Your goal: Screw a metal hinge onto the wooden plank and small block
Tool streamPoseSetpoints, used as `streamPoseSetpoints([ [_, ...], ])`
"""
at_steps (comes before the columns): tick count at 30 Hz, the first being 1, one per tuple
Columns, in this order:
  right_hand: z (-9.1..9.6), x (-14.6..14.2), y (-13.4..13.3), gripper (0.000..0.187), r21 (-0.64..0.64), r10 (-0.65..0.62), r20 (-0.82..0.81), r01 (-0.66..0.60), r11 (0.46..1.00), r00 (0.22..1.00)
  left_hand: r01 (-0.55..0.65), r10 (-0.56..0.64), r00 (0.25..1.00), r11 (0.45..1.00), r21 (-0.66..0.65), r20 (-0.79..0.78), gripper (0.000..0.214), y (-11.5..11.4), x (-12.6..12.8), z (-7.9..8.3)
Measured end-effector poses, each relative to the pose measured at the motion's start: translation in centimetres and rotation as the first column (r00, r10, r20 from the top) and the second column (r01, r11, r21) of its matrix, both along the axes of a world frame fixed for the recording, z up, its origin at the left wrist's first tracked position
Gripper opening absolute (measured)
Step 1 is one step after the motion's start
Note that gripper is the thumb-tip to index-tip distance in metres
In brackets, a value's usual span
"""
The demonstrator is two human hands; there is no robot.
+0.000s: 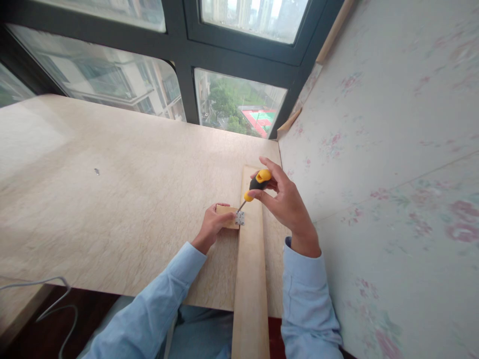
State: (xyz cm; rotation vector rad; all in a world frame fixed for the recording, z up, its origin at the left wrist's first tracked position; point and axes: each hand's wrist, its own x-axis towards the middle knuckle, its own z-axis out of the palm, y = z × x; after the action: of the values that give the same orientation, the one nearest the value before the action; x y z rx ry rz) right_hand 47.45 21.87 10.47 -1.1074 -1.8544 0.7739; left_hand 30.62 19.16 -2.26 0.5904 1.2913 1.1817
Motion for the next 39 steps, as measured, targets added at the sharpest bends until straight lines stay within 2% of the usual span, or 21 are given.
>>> streamPoseSetpoints([
  [2,-0.3,-0.2,0.4,0.078,0.105,-0.157,0.065,0.149,0.983,0.986,-0.002,0.002,1.000,1.000,0.004,0.001,0.044,0.0,0.0,0.1],
  [3,-0.5,-0.3,0.5,0.080,0.129,-0.184,0.072,0.174,0.976,0.980,-0.003,0.003,1.000,1.000,0.005,0.002,0.044,0.0,0.0,0.1],
  [5,-0.8,-0.3,0.6,0.083,0.092,-0.104,0.034,0.100,0.991,0.994,-0.005,0.005,1.000,1.000,0.004,0.009,0.045,0.0,0.0,0.1],
  [8,-0.7,-0.1,0.3,0.084,-0.047,0.109,-0.075,-0.113,0.993,0.991,0.000,0.000,1.000,1.000,0.008,0.012,0.047,0.0,0.0,-0.1],
  [10,-0.4,0.0,0.0,0.078,-0.096,0.176,-0.122,-0.188,0.977,0.977,0.009,-0.009,1.000,1.000,0.010,0.009,0.048,0.1,0.0,-0.2],
  [12,-0.2,-0.1,-0.1,0.070,-0.098,0.192,-0.134,-0.206,0.974,0.972,0.012,-0.012,1.000,1.000,0.007,0.008,0.049,0.1,0.0,-0.3],
  [14,-0.2,-0.2,0.0,0.067,-0.056,0.125,-0.079,-0.129,0.990,0.989,0.009,-0.009,1.000,1.000,0.009,0.013,0.048,0.0,0.0,-0.3],
  [17,-0.4,-0.6,0.5,0.078,0.087,-0.089,0.071,0.083,0.993,0.993,0.001,-0.001,1.000,1.000,0.011,0.013,0.047,0.0,0.0,-0.2],
  [19,-0.5,-0.6,0.6,0.084,0.141,-0.132,0.105,0.117,0.983,0.986,-0.001,0.001,1.000,1.000,0.007,0.012,0.047,0.0,0.0,-0.2],
  [24,-0.4,0.1,0.0,0.085,0.011,0.114,-0.025,-0.114,0.993,0.993,0.003,-0.002,0.999,1.000,-0.003,0.035,0.048,0.0,0.0,0.0],
  [27,-0.1,0.1,-0.4,0.078,-0.055,0.192,-0.066,-0.196,0.979,0.979,0.003,-0.003,0.999,1.000,-0.007,0.034,0.048,0.1,0.0,0.0],
  [29,0.0,-0.3,-0.4,0.074,-0.040,0.144,-0.015,-0.145,0.989,0.989,0.004,-0.004,1.000,1.000,-0.003,0.027,0.047,0.1,0.0,-0.1],
  [32,-0.1,-1.2,-0.1,0.083,0.078,-0.088,0.125,0.079,0.994,0.988,0.007,-0.008,1.000,1.000,0.007,0.015,0.047,0.1,0.0,-0.2],
  [34,-0.3,-1.5,0.0,0.091,0.135,-0.181,0.167,0.159,0.978,0.969,0.007,-0.007,1.000,1.000,0.013,0.006,0.046,0.1,0.0,-0.2],
  [36,-0.6,-1.5,0.0,0.094,0.120,-0.135,0.159,0.117,0.986,0.978,0.007,-0.007,1.000,1.000,0.018,0.003,0.046,0.0,0.0,-0.2],
  [39,-0.9,-1.0,-0.2,0.089,0.018,0.059,0.077,-0.060,0.998,0.995,0.007,-0.008,1.000,1.000,0.018,0.014,0.046,0.0,-0.1,-0.3],
])
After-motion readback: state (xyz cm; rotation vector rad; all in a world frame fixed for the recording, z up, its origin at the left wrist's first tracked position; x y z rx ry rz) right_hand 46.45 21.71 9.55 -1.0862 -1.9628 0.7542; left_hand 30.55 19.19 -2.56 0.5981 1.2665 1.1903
